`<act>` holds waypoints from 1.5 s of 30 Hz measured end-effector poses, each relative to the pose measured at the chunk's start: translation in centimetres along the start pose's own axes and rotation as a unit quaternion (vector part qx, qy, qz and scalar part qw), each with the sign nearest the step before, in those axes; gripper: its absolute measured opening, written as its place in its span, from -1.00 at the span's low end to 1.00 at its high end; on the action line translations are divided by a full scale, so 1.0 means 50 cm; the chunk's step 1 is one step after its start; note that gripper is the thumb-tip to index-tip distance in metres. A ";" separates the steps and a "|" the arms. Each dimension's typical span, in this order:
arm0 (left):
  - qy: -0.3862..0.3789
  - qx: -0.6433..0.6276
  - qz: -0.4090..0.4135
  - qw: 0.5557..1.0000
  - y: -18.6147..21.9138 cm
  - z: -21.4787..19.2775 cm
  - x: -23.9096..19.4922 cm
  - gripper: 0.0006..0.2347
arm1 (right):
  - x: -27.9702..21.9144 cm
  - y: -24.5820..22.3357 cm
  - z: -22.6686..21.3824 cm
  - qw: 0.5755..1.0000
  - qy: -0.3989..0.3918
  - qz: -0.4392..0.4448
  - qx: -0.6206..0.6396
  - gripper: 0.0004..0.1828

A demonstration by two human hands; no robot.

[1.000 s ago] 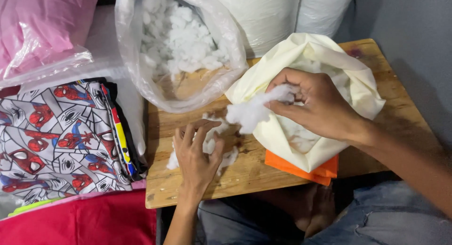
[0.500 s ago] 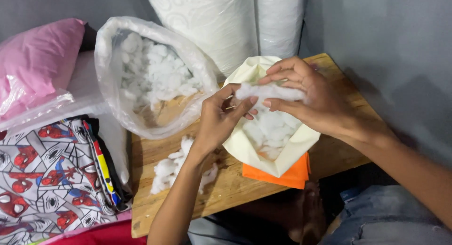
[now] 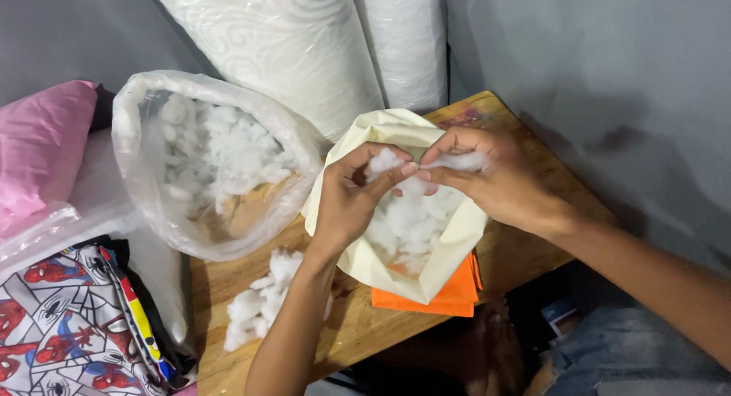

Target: The person takes handfuls of white cotton from a large plastic bag and places them into a small, cream-colored pillowcase. They repeatedly fluff and arrange the cotton inside the pillowcase to fill it evenly.

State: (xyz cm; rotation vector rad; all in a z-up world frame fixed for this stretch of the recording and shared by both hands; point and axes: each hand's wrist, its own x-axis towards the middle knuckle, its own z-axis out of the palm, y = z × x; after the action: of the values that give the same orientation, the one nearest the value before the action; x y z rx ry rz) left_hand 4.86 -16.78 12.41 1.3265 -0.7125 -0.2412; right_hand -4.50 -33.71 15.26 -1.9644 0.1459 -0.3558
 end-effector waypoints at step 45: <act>0.036 0.472 0.108 0.874 -0.019 -0.078 -0.013 -0.77 | 0.014 0.019 -0.065 0.992 0.047 -0.049 -0.111 -0.71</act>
State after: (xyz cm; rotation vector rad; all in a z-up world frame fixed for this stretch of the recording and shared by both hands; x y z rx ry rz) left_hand 6.89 -13.56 11.03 2.1420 -0.9561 0.4014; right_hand -4.82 -37.11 15.73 -2.1802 0.1551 -0.5149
